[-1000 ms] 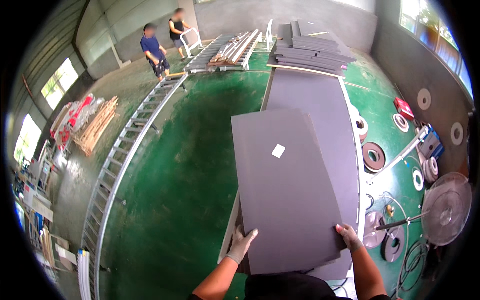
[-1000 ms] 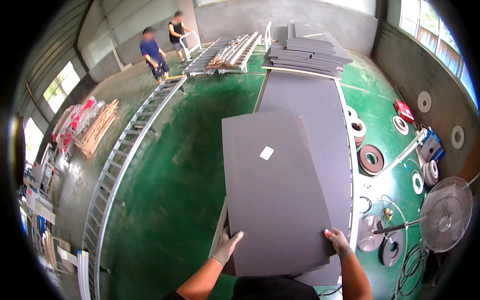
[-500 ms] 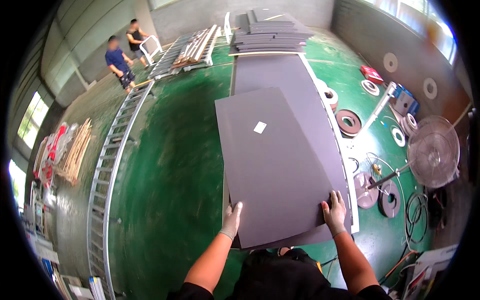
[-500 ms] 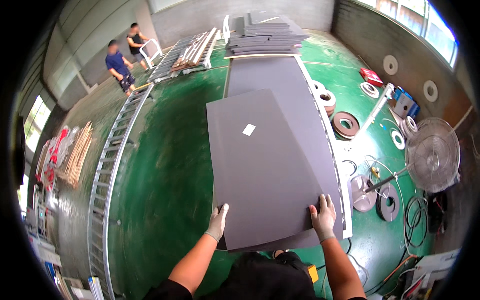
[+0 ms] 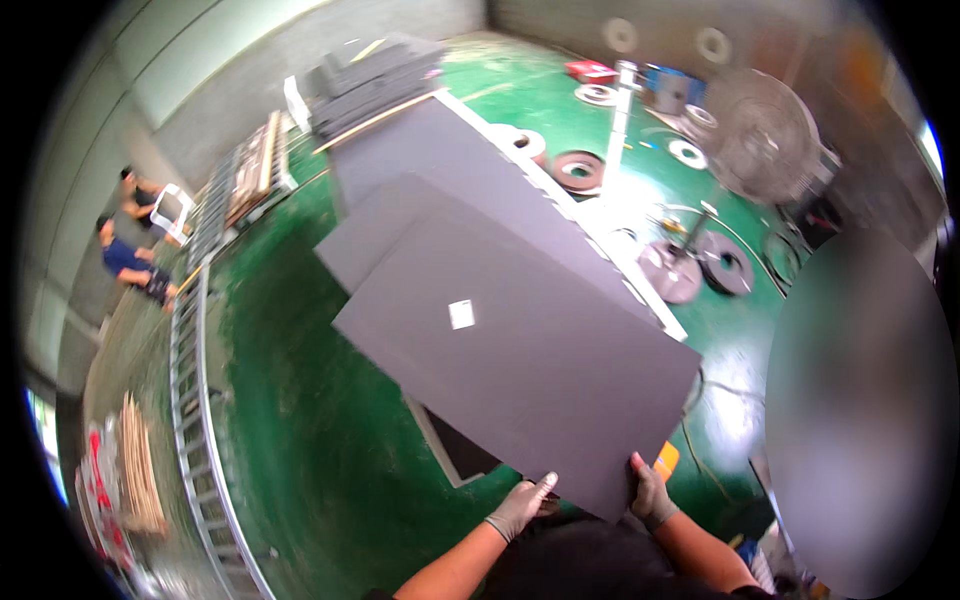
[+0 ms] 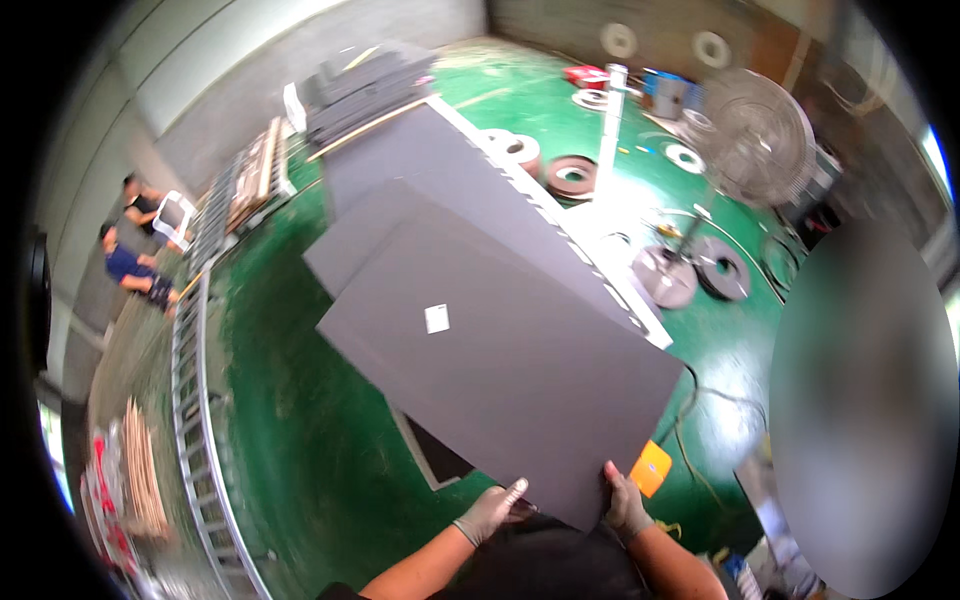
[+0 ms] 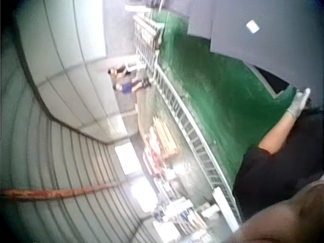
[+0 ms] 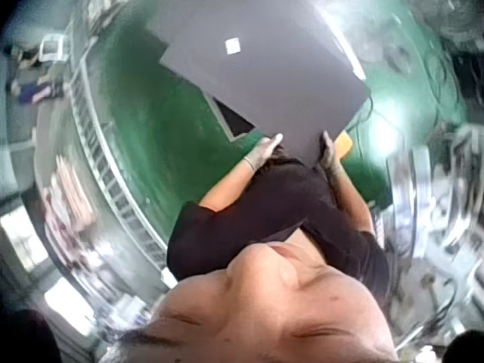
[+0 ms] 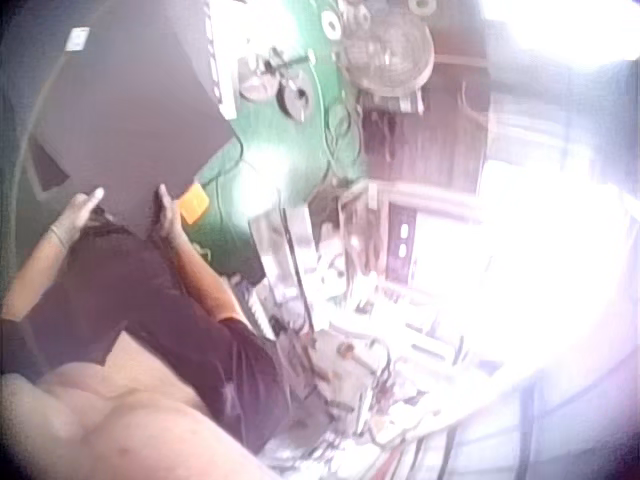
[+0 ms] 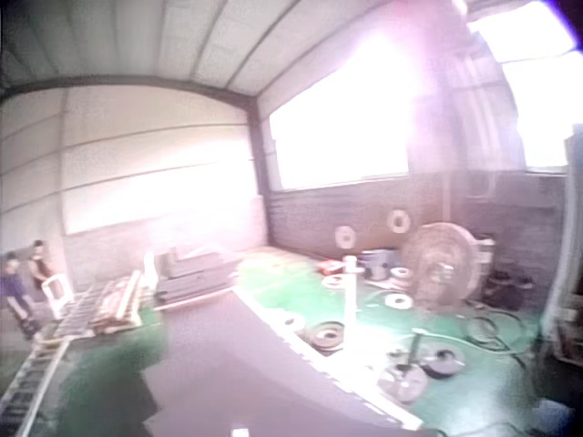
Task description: The person processes wood panels by picking them up from a stack, feeding them into an edge-banding machine, and then returning the panels to the stack.
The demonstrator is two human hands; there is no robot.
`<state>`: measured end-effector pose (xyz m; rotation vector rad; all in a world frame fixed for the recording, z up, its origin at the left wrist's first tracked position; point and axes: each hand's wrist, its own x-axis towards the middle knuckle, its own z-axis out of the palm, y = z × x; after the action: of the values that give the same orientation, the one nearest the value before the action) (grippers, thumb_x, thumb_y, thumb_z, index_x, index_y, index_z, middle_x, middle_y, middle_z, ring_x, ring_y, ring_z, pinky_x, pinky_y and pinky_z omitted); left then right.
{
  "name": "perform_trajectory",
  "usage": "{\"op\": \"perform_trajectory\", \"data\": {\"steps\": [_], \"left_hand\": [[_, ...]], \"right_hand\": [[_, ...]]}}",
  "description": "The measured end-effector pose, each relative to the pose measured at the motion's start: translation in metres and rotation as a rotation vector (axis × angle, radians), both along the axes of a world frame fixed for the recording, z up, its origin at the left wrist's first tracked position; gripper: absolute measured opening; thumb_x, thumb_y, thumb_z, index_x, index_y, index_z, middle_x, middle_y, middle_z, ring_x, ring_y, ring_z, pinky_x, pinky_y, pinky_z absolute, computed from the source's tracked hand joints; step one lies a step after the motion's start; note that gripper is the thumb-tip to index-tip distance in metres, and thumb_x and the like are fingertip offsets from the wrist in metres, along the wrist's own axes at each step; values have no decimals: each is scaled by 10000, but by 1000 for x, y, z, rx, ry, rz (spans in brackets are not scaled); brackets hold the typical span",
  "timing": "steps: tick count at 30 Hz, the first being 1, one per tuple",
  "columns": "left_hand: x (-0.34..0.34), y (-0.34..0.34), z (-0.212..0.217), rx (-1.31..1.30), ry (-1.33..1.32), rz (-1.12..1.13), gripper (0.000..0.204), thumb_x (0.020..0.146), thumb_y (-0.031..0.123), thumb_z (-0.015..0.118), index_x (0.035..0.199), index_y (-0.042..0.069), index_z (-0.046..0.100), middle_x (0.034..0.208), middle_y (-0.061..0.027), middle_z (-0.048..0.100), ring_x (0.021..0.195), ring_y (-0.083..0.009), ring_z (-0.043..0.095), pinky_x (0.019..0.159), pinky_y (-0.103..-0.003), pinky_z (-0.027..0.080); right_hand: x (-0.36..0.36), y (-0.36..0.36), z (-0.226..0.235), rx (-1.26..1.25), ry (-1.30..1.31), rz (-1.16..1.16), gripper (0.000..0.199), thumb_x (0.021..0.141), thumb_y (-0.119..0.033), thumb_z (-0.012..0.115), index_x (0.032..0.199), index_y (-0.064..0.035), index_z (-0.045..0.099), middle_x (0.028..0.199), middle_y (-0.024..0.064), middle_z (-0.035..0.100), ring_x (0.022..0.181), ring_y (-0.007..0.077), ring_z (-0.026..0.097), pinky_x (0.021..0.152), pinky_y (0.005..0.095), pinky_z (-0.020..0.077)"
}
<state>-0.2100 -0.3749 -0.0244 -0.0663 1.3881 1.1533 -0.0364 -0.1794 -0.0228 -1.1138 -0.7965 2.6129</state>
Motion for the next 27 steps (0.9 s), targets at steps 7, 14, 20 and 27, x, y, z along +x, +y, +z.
{"op": "perform_trajectory", "data": {"steps": [7,14,20,27], "left_hand": [[-2,20,23,355,-273,506,662,928,518,600,1402,77,462,1419,-110,492,1284,-323,459,1110,-513,354],[-31,-1,-2,425,-76,355,642,945,542,525,1406,99,469,1400,-75,510,1279,-288,467,1104,-487,352],[0,29,0,256,-131,193,596,950,497,568,1377,90,485,1379,-75,520,1256,-282,477,1093,-479,372],[97,56,10,262,-150,49,545,939,458,610,1335,95,523,1357,-59,543,1232,-264,513,1078,-458,420]], "right_hand": [[113,-4,52,246,-269,-428,390,919,-254,705,1130,56,598,985,122,672,839,178,652,749,327,556],[267,-44,78,324,-445,-561,359,896,-206,720,1104,74,634,952,99,698,846,152,649,776,310,547],[341,-113,49,297,-415,-836,294,897,-202,706,1059,38,663,958,65,683,841,128,624,766,294,526],[432,-186,31,208,-146,-1174,328,945,-319,614,1131,-49,624,1041,37,668,945,148,623,882,320,496]]}}
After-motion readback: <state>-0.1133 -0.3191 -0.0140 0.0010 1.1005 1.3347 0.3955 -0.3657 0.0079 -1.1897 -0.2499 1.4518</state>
